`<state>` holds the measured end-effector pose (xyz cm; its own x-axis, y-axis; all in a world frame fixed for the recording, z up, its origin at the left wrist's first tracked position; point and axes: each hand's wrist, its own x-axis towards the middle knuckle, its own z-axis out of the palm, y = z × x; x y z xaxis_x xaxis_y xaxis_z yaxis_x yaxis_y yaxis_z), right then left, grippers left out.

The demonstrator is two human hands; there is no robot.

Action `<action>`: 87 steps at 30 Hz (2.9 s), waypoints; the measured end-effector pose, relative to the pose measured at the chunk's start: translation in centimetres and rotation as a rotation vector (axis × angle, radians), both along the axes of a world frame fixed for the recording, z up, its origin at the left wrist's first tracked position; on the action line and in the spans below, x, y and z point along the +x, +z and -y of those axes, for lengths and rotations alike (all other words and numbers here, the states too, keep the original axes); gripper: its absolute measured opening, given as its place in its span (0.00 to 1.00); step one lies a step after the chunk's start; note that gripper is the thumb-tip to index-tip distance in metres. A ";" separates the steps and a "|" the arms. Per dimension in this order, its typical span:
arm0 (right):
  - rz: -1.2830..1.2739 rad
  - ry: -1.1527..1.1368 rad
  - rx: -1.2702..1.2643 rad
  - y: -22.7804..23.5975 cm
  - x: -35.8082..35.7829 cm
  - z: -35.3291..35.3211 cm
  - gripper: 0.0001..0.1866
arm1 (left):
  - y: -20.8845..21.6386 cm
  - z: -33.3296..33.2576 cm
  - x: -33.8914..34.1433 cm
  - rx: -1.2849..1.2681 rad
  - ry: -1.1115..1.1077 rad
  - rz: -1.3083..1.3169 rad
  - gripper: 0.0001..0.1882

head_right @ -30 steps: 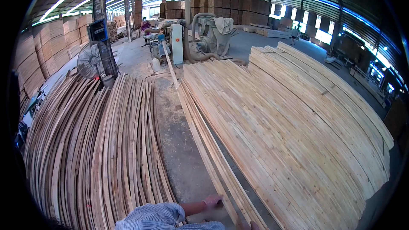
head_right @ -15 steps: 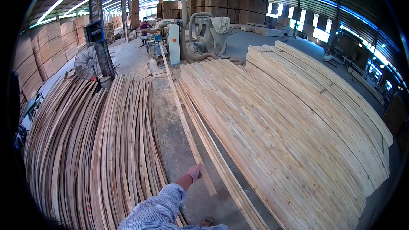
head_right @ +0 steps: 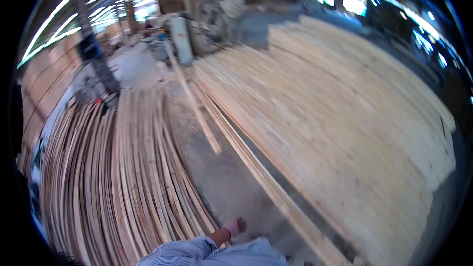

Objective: The person repeatedly picks up long, thin wooden planks from a pile and places them onto a growing stack. The person uses both hands to lift and align the planks, working in a large warehouse filled with lumber.

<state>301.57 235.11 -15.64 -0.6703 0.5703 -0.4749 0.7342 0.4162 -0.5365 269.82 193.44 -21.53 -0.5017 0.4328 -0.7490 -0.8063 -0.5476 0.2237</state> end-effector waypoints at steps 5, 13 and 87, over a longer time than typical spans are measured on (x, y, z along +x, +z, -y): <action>0.051 -0.214 -0.047 3.7 2.4 2.2 0.24 | -1.3 0.8 1.5 -0.250 -0.071 0.076 0.15; 0.428 -0.215 -0.035 3.0 12.2 -5.4 0.28 | 3.5 1.1 7.1 -0.311 -0.446 -0.073 0.20; 0.051 -0.094 0.860 37.7 12.5 0.0 0.33 | 5.8 -21.5 5.8 -0.227 -0.091 0.119 0.14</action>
<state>314.04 235.10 22.02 -0.5921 0.7970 0.1189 0.8003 0.5989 -0.0289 275.59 214.91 -15.69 -0.3711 0.2864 -0.8833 -0.8780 -0.4181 0.2333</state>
